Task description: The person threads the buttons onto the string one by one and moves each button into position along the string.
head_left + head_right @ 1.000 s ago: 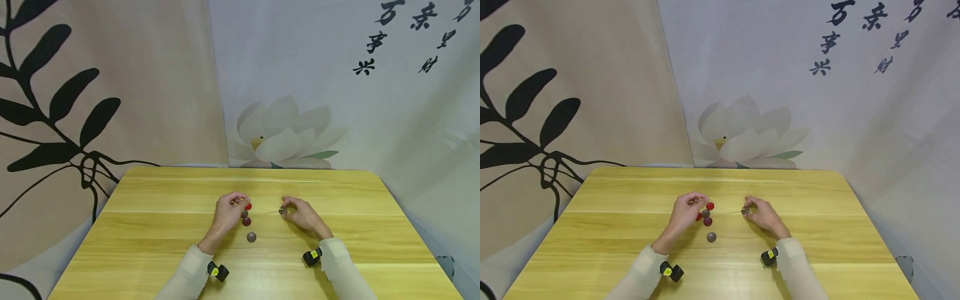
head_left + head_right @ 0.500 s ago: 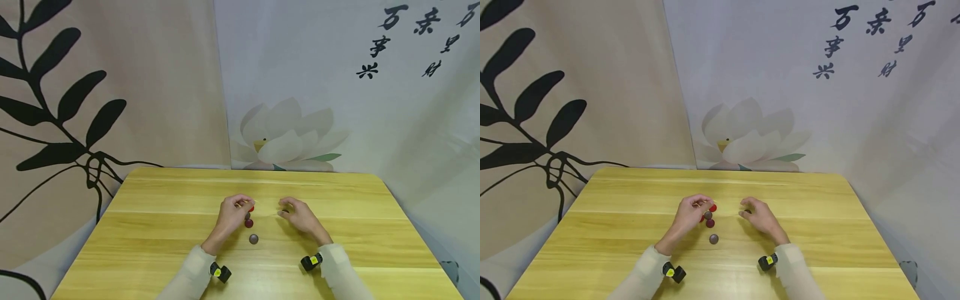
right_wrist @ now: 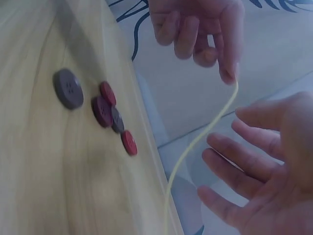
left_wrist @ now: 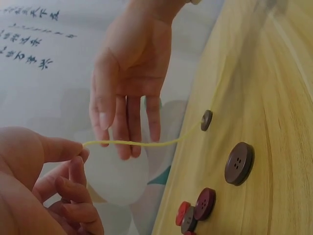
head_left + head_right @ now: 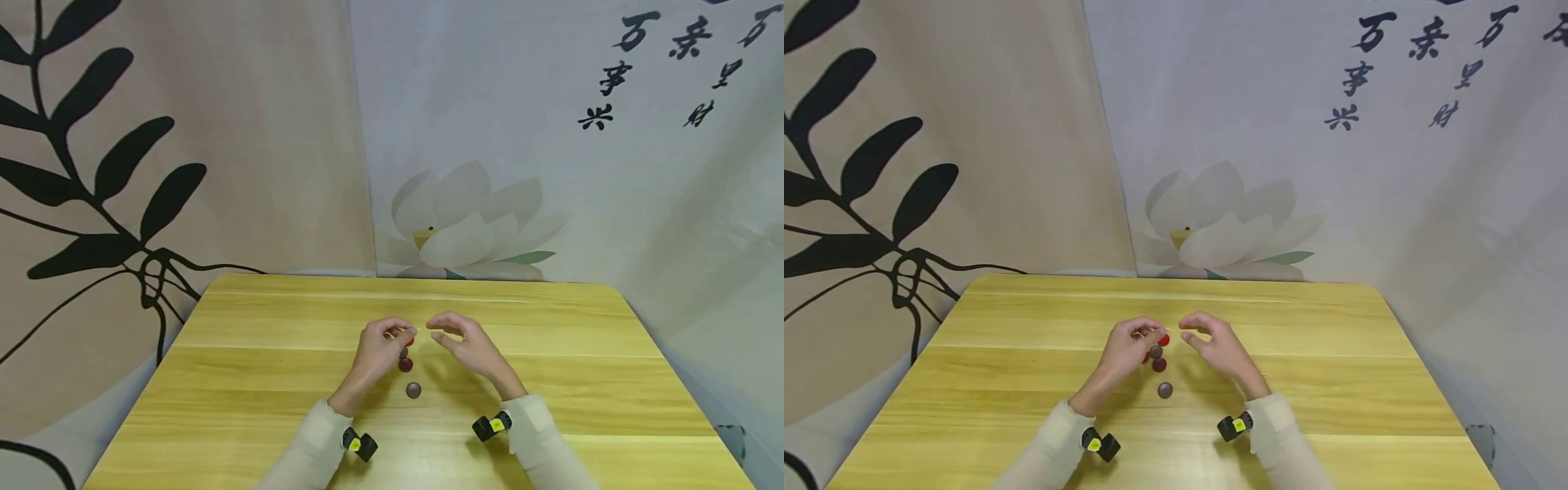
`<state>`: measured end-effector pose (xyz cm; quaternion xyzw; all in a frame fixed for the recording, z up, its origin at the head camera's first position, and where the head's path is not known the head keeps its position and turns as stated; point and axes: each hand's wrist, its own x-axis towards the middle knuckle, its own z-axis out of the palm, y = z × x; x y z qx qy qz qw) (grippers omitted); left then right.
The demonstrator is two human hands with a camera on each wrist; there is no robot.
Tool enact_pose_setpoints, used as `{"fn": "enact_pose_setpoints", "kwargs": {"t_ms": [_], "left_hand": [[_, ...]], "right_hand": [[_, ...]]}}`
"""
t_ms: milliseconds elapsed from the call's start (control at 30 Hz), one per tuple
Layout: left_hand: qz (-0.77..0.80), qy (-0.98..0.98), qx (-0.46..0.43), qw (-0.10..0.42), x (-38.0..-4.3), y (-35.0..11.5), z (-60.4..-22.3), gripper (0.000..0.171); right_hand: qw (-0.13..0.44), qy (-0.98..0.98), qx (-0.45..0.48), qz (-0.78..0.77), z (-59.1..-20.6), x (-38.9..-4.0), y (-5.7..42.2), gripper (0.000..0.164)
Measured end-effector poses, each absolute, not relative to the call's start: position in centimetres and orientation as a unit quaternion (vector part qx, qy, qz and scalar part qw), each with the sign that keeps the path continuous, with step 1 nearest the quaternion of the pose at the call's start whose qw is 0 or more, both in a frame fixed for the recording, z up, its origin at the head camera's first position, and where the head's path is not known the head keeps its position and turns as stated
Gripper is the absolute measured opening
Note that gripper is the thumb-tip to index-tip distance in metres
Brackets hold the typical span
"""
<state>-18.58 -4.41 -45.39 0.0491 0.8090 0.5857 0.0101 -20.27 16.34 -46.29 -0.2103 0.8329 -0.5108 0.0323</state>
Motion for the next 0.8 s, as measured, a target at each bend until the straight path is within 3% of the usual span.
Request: {"fn": "enact_pose_setpoints", "kwargs": {"t_ms": [500,800], "left_hand": [[0.583,0.810,0.064,0.019,-18.40,-4.64,-45.46,0.015],[0.583,0.810,0.055,0.029,-18.40,-4.54,-45.46,0.013]], "right_hand": [[0.071,0.816,-0.216,-0.532,-46.45,-20.18,15.53,0.026],[0.064,0.821,-0.196,-0.532,-46.22,-20.24,15.48,0.019]]}}
